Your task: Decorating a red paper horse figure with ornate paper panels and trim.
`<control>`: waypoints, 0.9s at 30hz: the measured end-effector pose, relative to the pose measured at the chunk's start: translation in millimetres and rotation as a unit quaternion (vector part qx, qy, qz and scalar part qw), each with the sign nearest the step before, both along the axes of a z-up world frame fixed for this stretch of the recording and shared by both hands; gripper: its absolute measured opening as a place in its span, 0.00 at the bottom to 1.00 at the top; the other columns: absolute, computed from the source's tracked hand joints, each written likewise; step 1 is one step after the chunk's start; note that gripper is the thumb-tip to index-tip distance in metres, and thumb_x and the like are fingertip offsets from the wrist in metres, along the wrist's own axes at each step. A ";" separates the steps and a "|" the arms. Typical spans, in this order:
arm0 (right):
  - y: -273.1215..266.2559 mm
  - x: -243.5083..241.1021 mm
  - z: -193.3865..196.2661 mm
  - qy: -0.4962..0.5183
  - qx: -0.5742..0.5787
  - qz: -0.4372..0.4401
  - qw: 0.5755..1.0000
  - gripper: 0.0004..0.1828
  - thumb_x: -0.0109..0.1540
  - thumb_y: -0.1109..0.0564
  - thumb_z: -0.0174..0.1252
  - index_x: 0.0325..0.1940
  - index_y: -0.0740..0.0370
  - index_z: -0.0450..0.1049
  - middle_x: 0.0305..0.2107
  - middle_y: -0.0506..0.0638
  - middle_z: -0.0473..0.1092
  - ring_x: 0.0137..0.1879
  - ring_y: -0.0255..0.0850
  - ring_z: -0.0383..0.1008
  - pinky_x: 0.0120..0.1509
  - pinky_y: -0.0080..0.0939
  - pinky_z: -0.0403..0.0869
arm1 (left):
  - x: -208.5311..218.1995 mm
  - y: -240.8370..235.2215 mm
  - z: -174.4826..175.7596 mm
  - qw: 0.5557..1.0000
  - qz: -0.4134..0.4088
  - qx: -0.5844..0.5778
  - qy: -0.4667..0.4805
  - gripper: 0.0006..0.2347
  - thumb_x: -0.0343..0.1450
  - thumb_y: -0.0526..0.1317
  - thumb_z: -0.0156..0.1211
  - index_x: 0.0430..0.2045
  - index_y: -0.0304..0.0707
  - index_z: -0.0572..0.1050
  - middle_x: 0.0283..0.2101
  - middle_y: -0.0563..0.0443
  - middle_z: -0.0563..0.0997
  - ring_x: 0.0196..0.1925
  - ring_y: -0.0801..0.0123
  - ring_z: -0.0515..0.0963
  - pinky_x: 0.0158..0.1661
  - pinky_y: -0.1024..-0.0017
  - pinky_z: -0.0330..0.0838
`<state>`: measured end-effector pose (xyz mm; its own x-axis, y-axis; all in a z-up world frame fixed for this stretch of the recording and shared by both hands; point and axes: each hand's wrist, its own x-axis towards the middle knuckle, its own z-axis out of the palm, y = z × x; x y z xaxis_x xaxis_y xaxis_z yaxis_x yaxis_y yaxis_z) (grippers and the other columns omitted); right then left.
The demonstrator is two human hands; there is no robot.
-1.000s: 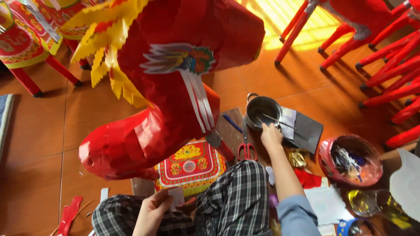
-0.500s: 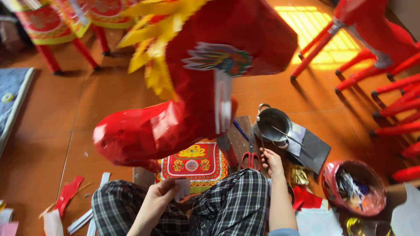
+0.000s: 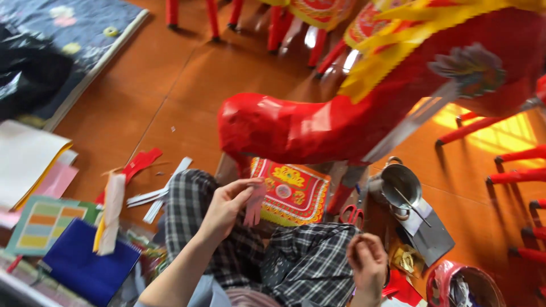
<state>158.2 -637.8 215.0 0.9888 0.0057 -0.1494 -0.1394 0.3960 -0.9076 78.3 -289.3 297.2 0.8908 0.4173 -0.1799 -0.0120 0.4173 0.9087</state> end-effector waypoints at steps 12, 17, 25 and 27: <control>107.8 -70.6 61.2 -0.089 -0.233 0.315 0.916 0.19 0.64 0.61 0.49 0.58 0.67 0.73 0.24 0.54 0.75 0.20 0.34 0.63 0.25 0.35 0.67 | -34.0 11.5 12.1 0.997 0.049 -0.040 -0.050 0.12 0.71 0.32 0.54 0.49 0.32 0.75 0.45 0.44 0.81 0.45 0.71 0.78 0.40 0.79 0.73; 116.5 -75.7 65.2 -0.093 -0.260 0.341 0.899 0.20 0.64 0.59 0.49 0.59 0.66 0.72 0.26 0.55 0.76 0.20 0.36 0.65 0.26 0.37 0.68 | -42.5 14.7 18.8 0.999 0.023 0.015 -0.030 0.14 0.71 0.29 0.50 0.50 0.33 0.74 0.49 0.44 0.81 0.52 0.70 0.77 0.53 0.76 0.71; 116.9 -81.6 59.7 -0.096 -0.236 0.344 0.904 0.19 0.64 0.60 0.49 0.59 0.65 0.72 0.26 0.53 0.75 0.19 0.33 0.64 0.24 0.32 0.68 | -46.6 13.6 23.9 1.000 0.010 0.009 -0.010 0.16 0.70 0.26 0.47 0.50 0.34 0.74 0.48 0.43 0.81 0.49 0.69 0.78 0.47 0.76 0.74; 112.3 -78.8 55.7 -0.094 -0.224 0.336 0.910 0.19 0.64 0.61 0.50 0.58 0.66 0.72 0.26 0.53 0.75 0.20 0.33 0.65 0.24 0.31 0.68 | -45.8 15.0 22.8 0.999 0.014 0.024 -0.024 0.14 0.70 0.27 0.48 0.49 0.34 0.75 0.47 0.43 0.82 0.49 0.69 0.79 0.49 0.76 0.73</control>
<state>79.3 -525.5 270.7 0.7924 0.5992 -0.1144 -0.0388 -0.1376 -0.9897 32.5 -274.3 320.0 0.8858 0.4492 -0.1161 -0.0673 0.3720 0.9258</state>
